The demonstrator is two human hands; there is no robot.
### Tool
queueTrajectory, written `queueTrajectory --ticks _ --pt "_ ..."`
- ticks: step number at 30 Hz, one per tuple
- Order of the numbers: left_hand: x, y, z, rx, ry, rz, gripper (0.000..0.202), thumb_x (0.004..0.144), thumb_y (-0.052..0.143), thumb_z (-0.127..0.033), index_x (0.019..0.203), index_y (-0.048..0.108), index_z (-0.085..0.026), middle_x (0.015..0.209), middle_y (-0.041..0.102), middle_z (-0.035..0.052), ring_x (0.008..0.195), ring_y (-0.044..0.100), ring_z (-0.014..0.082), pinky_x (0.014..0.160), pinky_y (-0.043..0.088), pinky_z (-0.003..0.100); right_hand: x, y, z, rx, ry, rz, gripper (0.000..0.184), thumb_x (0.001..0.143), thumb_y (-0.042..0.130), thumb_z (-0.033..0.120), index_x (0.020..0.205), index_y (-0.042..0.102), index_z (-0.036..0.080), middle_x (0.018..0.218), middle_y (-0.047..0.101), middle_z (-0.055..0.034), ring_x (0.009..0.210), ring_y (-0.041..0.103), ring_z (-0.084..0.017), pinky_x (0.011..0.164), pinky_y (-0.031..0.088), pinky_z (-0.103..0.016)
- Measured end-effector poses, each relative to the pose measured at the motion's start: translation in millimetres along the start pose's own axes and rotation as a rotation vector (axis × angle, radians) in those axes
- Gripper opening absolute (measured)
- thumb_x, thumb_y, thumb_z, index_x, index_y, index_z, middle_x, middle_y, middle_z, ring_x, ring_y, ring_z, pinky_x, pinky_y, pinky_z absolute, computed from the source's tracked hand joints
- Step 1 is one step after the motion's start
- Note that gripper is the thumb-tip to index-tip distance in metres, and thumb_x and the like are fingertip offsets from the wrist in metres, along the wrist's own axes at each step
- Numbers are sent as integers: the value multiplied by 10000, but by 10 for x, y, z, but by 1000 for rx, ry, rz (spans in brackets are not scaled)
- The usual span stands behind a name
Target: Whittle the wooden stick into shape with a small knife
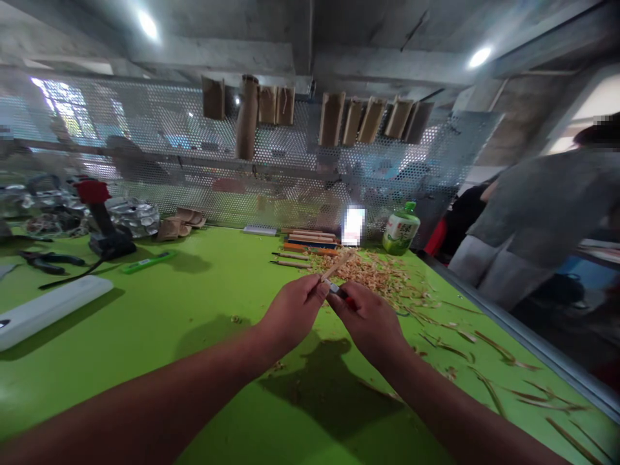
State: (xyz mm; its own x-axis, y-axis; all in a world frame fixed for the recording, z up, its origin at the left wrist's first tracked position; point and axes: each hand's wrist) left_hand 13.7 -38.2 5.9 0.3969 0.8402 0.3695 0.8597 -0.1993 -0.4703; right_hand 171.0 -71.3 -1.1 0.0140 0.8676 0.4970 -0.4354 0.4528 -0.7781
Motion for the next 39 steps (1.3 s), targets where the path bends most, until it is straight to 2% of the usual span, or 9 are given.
queueTrajectory --ticks 10,14,21,26,32,36,39 --pt "-8 1 -30 -84 -82 -2 307 918 414 -381 718 505 -167 679 455 -20 649 389 119 568 282 248 -5 -4 9 -80 10 12 401 888 470 553 680 486 210 618 536 21 544 437 -121 506 193 -243" --pt "-22 0 -47 -169 -133 17 305 912 428 -389 713 500 -169 628 385 -36 592 329 105 549 264 242 -10 0 8 -97 -18 4 382 891 471 533 693 504 207 644 552 15 557 450 -123 513 195 -247" --pt "-27 5 -17 -324 -263 51 301 900 439 -439 738 467 -187 583 329 -56 514 273 87 488 217 234 69 -84 -70 -3 42 -39 386 885 449 550 724 535 210 643 560 4 565 462 -134 514 251 -245" --pt "-5 6 18 -354 -261 62 303 900 449 -455 768 487 -185 585 326 -60 516 260 86 481 219 225 99 -129 -110 119 50 -55 395 886 434 547 701 518 208 610 521 12 553 446 -130 515 284 -248" --pt "-24 -3 -19 -386 -217 67 264 891 473 -432 836 540 -182 663 397 -39 584 322 100 503 268 212 62 -58 -90 166 15 44 370 833 533 560 958 564 213 792 628 -19 658 544 -160 581 370 -262" --pt "1 -5 9 -343 -171 59 297 903 448 -439 772 503 -179 606 361 -53 542 298 90 503 260 217 50 -12 -100 312 -115 81 290 917 440 460 940 576 205 775 621 -22 681 553 -154 609 397 -260" --pt "10 -16 8 -268 -164 63 331 908 425 -447 722 476 -178 584 382 -49 526 308 89 499 255 223 49 -12 -106 300 -121 93 347 959 352 449 849 567 200 692 591 -15 620 537 -147 573 372 -257"
Point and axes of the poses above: each hand's wrist, its own x-axis towards the middle knuckle, its own y-axis out of the palm, z = x × y
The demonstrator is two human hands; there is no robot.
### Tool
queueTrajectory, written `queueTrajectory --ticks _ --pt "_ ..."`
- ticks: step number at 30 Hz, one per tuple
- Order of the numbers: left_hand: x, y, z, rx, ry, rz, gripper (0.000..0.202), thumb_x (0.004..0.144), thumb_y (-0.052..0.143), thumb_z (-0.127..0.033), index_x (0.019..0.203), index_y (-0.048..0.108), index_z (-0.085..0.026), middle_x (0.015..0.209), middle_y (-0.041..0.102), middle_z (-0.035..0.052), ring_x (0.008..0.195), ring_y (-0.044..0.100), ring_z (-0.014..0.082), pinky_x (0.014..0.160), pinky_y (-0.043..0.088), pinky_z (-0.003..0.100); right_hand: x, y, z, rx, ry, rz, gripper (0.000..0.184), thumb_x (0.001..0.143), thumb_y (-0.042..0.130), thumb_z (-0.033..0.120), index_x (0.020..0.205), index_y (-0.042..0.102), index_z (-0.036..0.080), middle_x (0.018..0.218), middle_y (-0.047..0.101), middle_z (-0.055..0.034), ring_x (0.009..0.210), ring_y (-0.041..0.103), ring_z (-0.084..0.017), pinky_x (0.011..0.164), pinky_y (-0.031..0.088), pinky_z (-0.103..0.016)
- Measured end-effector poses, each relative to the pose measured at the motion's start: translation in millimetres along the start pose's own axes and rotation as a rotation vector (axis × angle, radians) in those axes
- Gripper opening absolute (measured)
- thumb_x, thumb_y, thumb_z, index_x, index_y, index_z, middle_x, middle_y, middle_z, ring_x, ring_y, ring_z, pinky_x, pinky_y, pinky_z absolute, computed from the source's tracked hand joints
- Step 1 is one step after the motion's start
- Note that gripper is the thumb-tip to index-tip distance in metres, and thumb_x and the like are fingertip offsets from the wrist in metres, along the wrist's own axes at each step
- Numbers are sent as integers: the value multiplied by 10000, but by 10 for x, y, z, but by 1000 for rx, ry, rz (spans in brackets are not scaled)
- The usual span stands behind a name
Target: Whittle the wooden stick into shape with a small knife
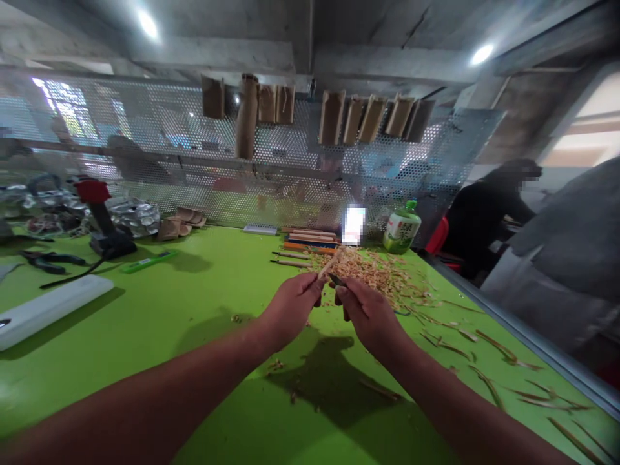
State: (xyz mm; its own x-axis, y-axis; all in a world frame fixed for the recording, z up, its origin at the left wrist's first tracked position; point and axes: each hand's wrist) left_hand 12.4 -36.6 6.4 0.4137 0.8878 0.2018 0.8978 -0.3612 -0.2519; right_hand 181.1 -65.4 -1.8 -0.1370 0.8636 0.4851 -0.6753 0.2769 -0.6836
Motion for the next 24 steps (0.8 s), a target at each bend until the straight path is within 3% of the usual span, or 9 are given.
queueTrajectory --ticks 6,24 --pt "-24 -5 -66 139 -4 -28 323 900 432 -393 660 453 -178 550 367 -50 518 316 93 500 251 229 -2 -34 2 -83 41 -28 359 953 345 468 756 499 210 618 548 3 536 490 -132 518 314 -249" --pt "-60 2 -124 163 2 -36 336 901 417 -390 640 453 -181 539 355 -47 520 313 101 497 245 233 -21 -47 24 -165 52 -28 399 952 343 512 758 526 216 614 545 9 550 501 -136 542 313 -252"
Point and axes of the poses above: each hand's wrist, its own x-axis towards the middle knuckle, its own y-axis out of the palm, z = x × y
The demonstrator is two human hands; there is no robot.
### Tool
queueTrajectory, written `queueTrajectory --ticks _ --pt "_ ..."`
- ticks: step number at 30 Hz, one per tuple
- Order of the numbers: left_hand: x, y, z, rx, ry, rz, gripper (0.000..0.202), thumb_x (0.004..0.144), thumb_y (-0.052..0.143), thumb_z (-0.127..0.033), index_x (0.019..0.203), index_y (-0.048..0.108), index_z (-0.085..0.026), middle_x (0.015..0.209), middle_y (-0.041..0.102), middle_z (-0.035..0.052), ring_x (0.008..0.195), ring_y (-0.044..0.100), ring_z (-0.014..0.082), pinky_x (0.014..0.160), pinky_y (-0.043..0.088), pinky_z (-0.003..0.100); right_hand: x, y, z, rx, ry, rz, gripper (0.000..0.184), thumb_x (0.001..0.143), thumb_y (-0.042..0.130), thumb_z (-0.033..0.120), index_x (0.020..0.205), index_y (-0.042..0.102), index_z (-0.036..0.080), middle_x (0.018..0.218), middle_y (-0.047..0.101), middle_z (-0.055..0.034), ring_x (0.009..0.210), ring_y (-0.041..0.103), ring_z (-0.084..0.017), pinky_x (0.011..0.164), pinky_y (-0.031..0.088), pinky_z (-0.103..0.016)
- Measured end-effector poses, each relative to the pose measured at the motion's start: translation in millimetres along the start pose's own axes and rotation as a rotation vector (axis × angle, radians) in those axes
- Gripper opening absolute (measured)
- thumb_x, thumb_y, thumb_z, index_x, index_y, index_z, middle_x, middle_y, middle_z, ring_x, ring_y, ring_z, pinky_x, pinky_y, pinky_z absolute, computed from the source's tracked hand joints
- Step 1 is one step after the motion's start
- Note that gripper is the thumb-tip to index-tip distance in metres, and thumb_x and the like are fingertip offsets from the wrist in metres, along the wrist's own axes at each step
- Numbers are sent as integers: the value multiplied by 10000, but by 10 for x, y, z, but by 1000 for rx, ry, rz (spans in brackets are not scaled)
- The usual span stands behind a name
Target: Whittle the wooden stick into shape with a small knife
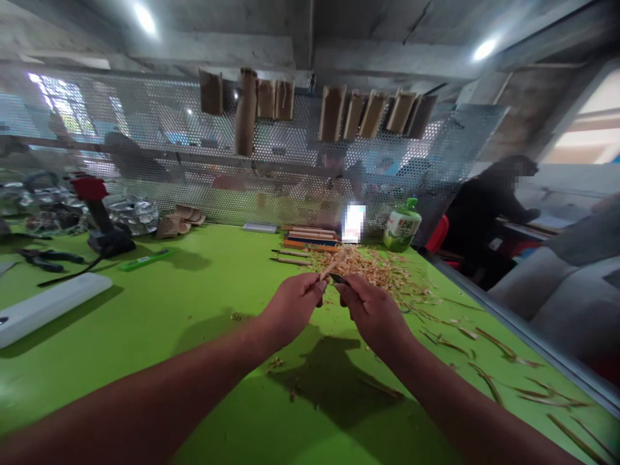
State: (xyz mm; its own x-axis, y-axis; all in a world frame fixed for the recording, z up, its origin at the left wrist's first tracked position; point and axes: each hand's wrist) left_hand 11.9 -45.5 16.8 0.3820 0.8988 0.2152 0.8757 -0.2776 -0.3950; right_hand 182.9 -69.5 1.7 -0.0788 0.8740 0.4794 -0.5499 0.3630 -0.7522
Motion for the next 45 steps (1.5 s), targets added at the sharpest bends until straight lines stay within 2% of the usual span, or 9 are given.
queueTrajectory --ticks 5,11,15,21,29,45 --pt "25 1 32 29 27 -1 328 898 419 -367 629 444 -182 549 363 -44 533 327 105 518 256 241 8 17 -26 -70 5 -13 406 954 328 525 772 524 219 634 578 -5 568 526 -146 553 305 -258" --pt "57 -3 77 105 -7 45 309 884 441 -359 639 484 -176 577 429 -29 549 360 112 512 242 249 7 0 -7 -288 10 -23 410 963 306 521 824 555 227 627 595 -13 524 502 -154 504 203 -255" --pt "64 4 116 195 -3 17 311 892 431 -356 639 476 -180 597 473 -13 562 392 122 526 243 260 -10 3 19 -335 -7 -14 400 969 299 504 820 546 227 666 612 -21 534 501 -156 506 182 -257" --pt "45 9 125 246 53 -12 318 905 405 -356 637 433 -186 593 451 -16 562 381 122 533 233 267 -10 66 28 -157 29 -10 384 962 311 496 731 454 224 588 515 6 524 461 -148 515 222 -260" --pt "40 11 118 328 49 -7 339 918 366 -364 640 431 -183 589 456 -13 547 373 120 521 222 263 11 134 -13 150 119 69 441 941 313 556 651 395 233 512 448 31 466 419 -128 475 264 -255" --pt "21 15 93 339 66 -9 343 929 358 -371 648 420 -184 604 474 -2 558 387 124 525 229 268 33 129 37 395 158 146 429 930 347 534 634 399 229 467 438 48 415 395 -104 445 306 -242"
Point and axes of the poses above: each hand's wrist, its own x-axis towards the middle knuckle, its own y-axis out of the palm, z = x × y
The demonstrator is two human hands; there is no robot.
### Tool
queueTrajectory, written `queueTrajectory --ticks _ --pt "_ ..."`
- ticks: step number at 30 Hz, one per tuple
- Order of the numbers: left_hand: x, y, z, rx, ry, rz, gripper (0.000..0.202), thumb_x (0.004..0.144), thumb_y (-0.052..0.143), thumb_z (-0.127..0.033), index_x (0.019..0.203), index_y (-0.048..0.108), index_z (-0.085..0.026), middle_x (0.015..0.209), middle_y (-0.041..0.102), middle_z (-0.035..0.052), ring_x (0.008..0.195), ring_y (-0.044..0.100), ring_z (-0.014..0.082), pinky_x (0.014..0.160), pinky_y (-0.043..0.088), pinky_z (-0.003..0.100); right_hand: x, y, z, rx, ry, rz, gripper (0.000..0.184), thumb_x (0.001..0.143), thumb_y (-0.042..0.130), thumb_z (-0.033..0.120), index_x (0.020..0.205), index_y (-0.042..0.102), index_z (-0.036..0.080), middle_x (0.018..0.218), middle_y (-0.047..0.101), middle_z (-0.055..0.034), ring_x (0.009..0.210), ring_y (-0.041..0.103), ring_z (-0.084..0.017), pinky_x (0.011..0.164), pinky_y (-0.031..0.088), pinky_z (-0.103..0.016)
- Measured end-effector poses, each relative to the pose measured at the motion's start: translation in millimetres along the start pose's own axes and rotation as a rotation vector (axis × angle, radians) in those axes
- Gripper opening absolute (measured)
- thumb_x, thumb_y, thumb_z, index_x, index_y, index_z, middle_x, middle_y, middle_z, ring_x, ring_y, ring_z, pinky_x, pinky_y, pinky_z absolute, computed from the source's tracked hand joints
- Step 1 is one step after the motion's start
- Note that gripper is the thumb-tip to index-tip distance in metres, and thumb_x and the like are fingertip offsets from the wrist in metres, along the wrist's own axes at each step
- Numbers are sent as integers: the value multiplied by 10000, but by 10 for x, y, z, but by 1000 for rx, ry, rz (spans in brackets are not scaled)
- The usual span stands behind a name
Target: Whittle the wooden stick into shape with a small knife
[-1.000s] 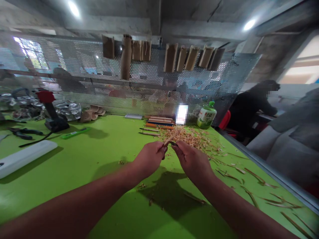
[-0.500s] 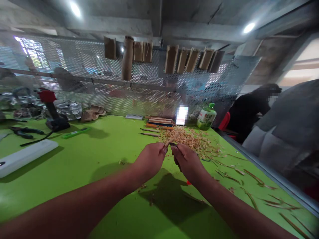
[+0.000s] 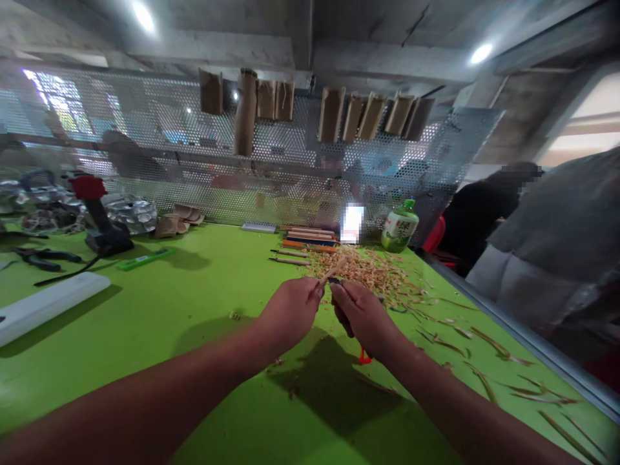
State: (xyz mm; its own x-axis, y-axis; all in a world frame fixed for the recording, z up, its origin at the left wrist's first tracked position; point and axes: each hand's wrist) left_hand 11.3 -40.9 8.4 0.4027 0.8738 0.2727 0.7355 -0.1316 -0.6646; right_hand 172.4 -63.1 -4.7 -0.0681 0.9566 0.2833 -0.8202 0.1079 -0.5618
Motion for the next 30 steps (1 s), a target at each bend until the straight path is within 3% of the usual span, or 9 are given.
queueTrajectory --ticks 7,15,20,24,30 --pt "8 16 33 -15 4 6 337 921 373 -373 649 439 -184 602 482 -6 559 396 124 530 237 262 13 -15 -29 -118 -16 -19 430 924 347 549 634 392 234 474 448 40 414 398 -108 434 286 -245" --pt "2 11 18 50 10 9 314 922 370 -338 653 429 -187 610 482 -6 559 399 126 532 239 263 -22 22 25 147 96 53 419 913 383 536 625 398 231 446 394 73 352 344 -85 373 280 -225" --pt "31 28 48 38 43 -1 308 920 372 -321 656 447 -183 608 471 -10 567 394 124 530 241 257 -37 38 58 184 107 33 430 903 402 550 622 410 225 438 397 74 343 344 -80 359 282 -218" --pt "30 33 48 23 63 2 306 919 382 -322 666 478 -178 608 485 -10 562 401 122 530 244 259 13 11 12 66 71 5 509 894 371 609 571 415 218 434 435 45 371 386 -87 396 294 -223" --pt "-1 41 36 51 88 11 327 931 362 -341 692 511 -175 623 512 5 556 402 126 529 237 269 51 -54 -54 -309 69 -47 583 892 304 673 563 447 214 486 502 1 440 439 -121 446 239 -250"
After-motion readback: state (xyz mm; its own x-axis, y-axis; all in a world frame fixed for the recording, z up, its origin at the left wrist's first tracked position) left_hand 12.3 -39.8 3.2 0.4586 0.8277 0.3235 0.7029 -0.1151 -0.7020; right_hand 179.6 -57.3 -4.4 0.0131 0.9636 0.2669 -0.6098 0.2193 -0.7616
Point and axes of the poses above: each hand's wrist, its own x-axis towards the middle knuckle, its own y-axis out of the palm, z = x × y
